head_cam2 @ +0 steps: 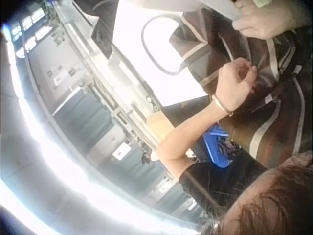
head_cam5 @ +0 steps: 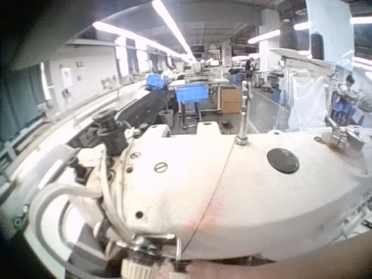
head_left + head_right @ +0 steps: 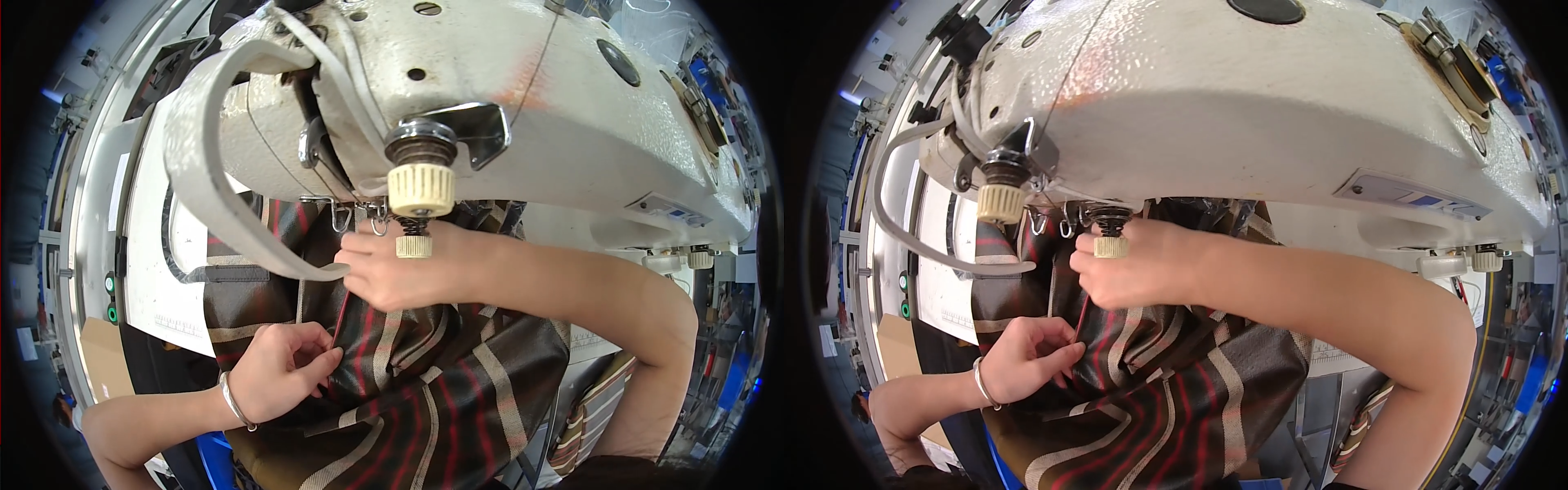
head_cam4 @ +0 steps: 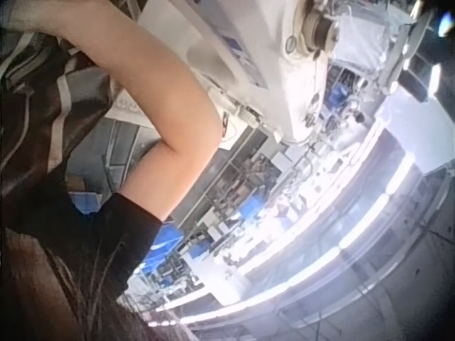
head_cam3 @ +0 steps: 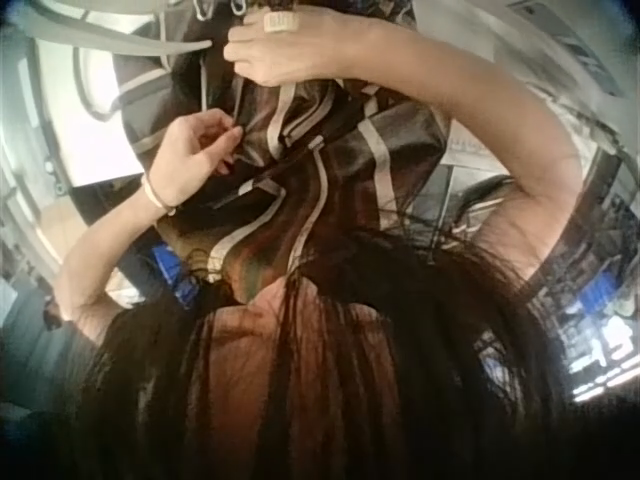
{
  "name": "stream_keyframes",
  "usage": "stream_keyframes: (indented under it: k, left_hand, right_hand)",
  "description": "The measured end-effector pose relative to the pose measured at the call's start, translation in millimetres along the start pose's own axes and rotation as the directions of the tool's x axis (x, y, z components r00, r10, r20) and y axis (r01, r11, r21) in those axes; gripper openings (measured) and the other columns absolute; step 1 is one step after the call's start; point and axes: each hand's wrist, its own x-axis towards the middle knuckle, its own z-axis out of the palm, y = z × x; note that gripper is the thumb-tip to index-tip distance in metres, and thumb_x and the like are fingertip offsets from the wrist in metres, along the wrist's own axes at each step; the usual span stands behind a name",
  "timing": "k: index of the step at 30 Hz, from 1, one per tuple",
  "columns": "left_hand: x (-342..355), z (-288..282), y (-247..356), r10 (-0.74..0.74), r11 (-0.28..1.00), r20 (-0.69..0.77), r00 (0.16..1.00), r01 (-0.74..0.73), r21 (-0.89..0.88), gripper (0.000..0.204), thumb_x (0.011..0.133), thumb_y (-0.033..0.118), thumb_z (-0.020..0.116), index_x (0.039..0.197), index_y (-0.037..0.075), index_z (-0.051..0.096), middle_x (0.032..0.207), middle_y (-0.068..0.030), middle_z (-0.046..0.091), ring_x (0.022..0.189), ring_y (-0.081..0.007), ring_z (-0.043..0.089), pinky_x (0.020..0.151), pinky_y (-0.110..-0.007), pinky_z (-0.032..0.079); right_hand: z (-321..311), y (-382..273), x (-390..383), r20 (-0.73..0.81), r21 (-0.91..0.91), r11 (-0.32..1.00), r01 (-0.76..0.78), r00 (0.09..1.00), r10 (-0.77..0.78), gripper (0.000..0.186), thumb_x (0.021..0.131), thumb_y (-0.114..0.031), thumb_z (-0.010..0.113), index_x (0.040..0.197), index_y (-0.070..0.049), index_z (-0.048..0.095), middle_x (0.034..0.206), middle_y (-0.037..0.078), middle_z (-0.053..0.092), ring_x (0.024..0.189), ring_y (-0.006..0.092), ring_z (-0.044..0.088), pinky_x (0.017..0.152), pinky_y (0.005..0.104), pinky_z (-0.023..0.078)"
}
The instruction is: Sew the inner lining of a striped leather bag using a sewing machine.
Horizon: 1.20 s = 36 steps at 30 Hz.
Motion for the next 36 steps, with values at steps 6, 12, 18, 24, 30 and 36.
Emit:
stream_keyframes:
  k: [6, 12, 18, 24, 30, 36]
  left_hand:
    - [7.0, 3.5, 7.3, 0.123, 0.991, -0.077, 0.989, -0.118, 0.064, 0.016, 0.095, 0.011, 0.061, 0.097, -0.002, 0.052, 0.062, -0.0045, 0.063, 0.051, -0.0101, 0.062, 0.046, -0.023, 0.049]
    - [13.4, 2.3, 0.1, -0.056, 0.988, -0.021, 0.998, 0.052, -0.147, 0.019, 0.096, 0.017, 0.061, 0.088, 0.0, 0.057, 0.063, -0.0012, 0.06, 0.052, -0.0096, 0.063, 0.04, -0.021, 0.042]
    - [18.3, -14.8, -7.9, -0.074, 0.966, 0.089, 0.993, 0.094, -0.241, 0.029, 0.096, 0.02, 0.061, 0.073, 0.003, 0.058, 0.062, 0.0003, 0.058, 0.055, -0.0087, 0.063, 0.038, -0.02, 0.039]
    - [16.1, -6.7, -1.6, -0.054, 0.98, 0.052, 0.997, 0.063, -0.189, 0.027, 0.097, 0.023, 0.06, 0.083, 0.001, 0.063, 0.063, -0.0063, 0.065, 0.042, -0.0046, 0.05, 0.038, -0.02, 0.036]
    - [8.5, 9.0, 0.8, 0.27, 0.939, -0.123, 0.955, -0.234, 0.251, 0.027, 0.093, 0.013, 0.059, 0.073, -0.005, 0.061, 0.055, -0.017, 0.059, 0.05, -0.0233, 0.065, 0.05, -0.033, 0.049]
    - [11.9, 21.5, -5.8, 0.47, 0.806, -0.083, 0.879, -0.389, 0.446, 0.013, 0.078, 0.006, 0.062, 0.072, -0.006, 0.062, 0.064, -0.0236, 0.062, 0.063, -0.0385, 0.064, 0.065, -0.044, 0.053]
  right_hand:
    - [-8.1, -18.5, 16.3, 0.153, -0.255, 0.96, 0.114, 0.985, -0.077, 0.014, 0.066, -0.022, 0.069, 0.061, -0.01, 0.065, 0.068, 0.002, 0.063, 0.071, 0.0198, 0.058, 0.058, 0.029, 0.044]
    - [-6.9, -9.7, 5.7, 0.124, 0.105, 0.98, -0.166, 0.98, 0.153, 0.007, 0.071, -0.01, 0.065, 0.072, -0.003, 0.066, 0.077, 0.009, 0.063, 0.082, 0.0242, 0.065, 0.066, 0.0368, 0.054]
    - [-22.7, -8.0, -28.8, 0.031, 0.234, 0.848, -0.475, 0.876, 0.482, 0.007, 0.074, -0.005, 0.061, 0.077, -0.001, 0.065, 0.078, 0.012, 0.065, 0.076, 0.0287, 0.067, 0.065, 0.0373, 0.056]
    - [-17.3, -7.2, -23.5, -0.082, 0.097, 0.926, -0.366, 0.924, 0.374, 0.008, 0.065, -0.011, 0.064, 0.068, -0.003, 0.066, 0.068, 0.009, 0.063, 0.073, 0.0252, 0.065, 0.061, 0.0358, 0.054]
    - [-11.3, -27.9, 0.0, -0.119, -0.066, 0.994, -0.09, 0.989, 0.082, 0.022, 0.065, -0.016, 0.062, 0.073, 0.004, 0.067, 0.075, 0.013, 0.06, 0.075, 0.0282, 0.062, 0.07, 0.036, 0.053]
    - [-35.5, -59.3, 19.1, 0.2, -0.313, 0.95, -0.002, 0.977, 0.068, 0.035, 0.067, -0.018, 0.06, 0.081, 0.014, 0.068, 0.084, 0.028, 0.066, 0.082, 0.0365, 0.068, 0.069, 0.0379, 0.057]
